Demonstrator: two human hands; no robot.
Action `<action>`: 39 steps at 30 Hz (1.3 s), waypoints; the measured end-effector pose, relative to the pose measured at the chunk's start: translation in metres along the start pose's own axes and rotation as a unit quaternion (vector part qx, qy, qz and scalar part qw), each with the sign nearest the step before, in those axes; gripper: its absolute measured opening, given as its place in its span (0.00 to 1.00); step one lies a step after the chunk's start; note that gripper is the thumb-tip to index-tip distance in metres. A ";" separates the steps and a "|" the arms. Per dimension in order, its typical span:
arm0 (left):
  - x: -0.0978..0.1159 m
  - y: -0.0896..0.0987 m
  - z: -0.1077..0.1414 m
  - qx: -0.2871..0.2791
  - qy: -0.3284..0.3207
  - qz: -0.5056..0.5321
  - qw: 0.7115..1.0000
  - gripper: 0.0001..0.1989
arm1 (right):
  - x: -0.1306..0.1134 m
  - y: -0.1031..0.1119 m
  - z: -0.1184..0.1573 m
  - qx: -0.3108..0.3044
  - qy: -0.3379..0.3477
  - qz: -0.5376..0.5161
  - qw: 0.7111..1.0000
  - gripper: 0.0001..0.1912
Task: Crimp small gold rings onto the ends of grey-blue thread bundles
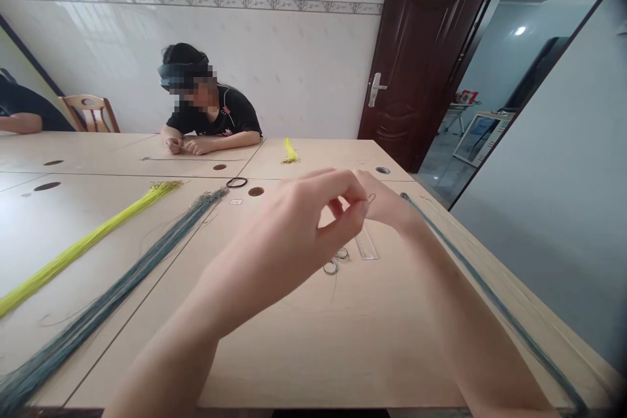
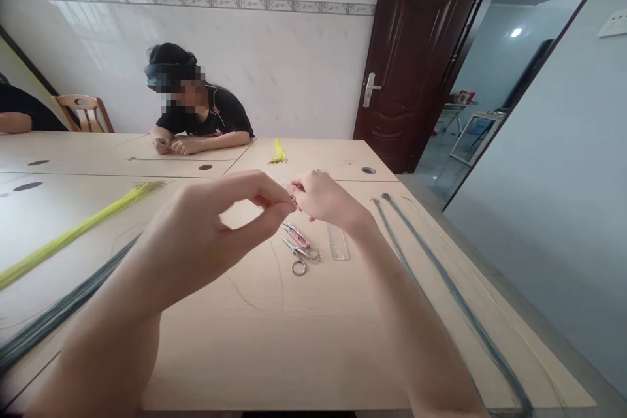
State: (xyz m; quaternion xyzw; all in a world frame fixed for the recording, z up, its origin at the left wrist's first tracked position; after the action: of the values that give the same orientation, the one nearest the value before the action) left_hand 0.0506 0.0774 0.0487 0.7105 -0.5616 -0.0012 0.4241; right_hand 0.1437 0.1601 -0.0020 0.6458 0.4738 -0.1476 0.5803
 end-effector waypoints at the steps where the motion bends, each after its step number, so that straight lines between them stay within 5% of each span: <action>1: -0.004 -0.003 -0.001 -0.006 0.006 -0.044 0.999 0.06 | -0.003 0.000 0.000 -0.009 0.005 0.000 1.000 0.14; 7: -0.007 0.001 -0.003 0.017 0.007 -0.139 0.990 0.07 | -0.041 0.014 0.021 -0.012 0.052 -0.039 0.998 0.19; 15: 0.014 0.017 0.007 0.072 -0.014 -0.218 0.973 0.02 | -0.067 0.032 0.047 0.073 0.061 0.040 0.995 0.15; 27: 0.039 0.020 0.017 0.132 -0.120 -0.219 0.959 0.03 | -0.073 0.032 0.059 0.080 0.051 0.011 0.995 0.18; 39: 0.041 0.037 0.021 0.170 -0.080 -0.068 0.980 0.06 | -0.094 0.040 0.077 0.147 0.125 -0.034 0.981 0.11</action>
State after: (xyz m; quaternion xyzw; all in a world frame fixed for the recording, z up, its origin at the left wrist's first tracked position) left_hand 0.0267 0.0320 0.0771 0.8066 -0.5357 0.0088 0.2497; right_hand 0.1552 0.0547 0.0704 0.7208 0.5377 -0.1534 0.4096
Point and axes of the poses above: each hand's wrist, its own z-axis away from the middle knuckle, its own y-axis out of the back of the hand, x = y × z, the point moved 9 cm from there along -z, towards the middle knuckle, and after that the axes turned 2 degrees about z, right-handed, at the moved point
